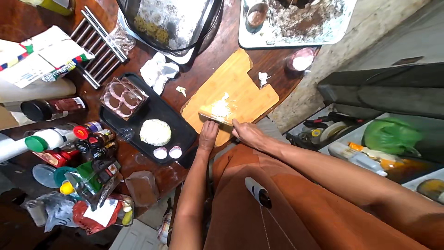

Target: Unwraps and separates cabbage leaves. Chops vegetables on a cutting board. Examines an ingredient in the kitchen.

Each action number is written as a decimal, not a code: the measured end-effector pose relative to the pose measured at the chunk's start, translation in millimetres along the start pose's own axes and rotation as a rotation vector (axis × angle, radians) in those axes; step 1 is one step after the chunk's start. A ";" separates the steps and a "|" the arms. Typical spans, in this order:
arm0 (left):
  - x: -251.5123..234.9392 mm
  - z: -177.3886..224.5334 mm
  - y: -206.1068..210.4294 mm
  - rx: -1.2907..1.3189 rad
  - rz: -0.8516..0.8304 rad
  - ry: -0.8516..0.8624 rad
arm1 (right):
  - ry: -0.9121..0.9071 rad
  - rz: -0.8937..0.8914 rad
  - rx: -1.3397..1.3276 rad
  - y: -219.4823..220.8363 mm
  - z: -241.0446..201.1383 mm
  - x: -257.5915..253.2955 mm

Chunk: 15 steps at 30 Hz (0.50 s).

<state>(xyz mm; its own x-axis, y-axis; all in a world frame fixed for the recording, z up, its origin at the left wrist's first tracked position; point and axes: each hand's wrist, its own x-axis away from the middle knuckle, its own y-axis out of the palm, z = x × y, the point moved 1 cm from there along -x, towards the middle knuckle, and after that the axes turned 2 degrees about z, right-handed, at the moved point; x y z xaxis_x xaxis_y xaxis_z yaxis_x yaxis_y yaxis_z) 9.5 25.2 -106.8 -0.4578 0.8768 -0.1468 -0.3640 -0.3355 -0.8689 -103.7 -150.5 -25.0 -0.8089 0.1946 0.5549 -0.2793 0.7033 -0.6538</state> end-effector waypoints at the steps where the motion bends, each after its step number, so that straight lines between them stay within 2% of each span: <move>1: 0.1 0.0 -0.8 -0.005 -0.011 -0.006 | -0.001 0.003 0.006 3.9 0.0 -4.7; 5: 3.0 0.5 -0.4 -0.017 -0.037 -0.022 | 0.009 -0.006 0.000 8.9 -4.6 -18.9; 10: -1.7 -0.2 -1.7 -0.004 -0.012 0.001 | -0.005 -0.008 -0.015 -4.2 -3.0 -4.7; 15: -0.3 0.2 -0.9 -0.002 -0.021 -0.008 | 0.008 -0.028 0.001 5.9 -0.3 -7.1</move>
<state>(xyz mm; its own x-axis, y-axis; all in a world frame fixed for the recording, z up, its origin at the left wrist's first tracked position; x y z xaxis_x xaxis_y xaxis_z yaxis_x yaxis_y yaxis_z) 9.9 25.2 -105.9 -0.4567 0.8809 -0.1242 -0.3721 -0.3160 -0.8727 -99.5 -147.6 -32.7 -0.7968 0.1801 0.5768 -0.3023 0.7076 -0.6387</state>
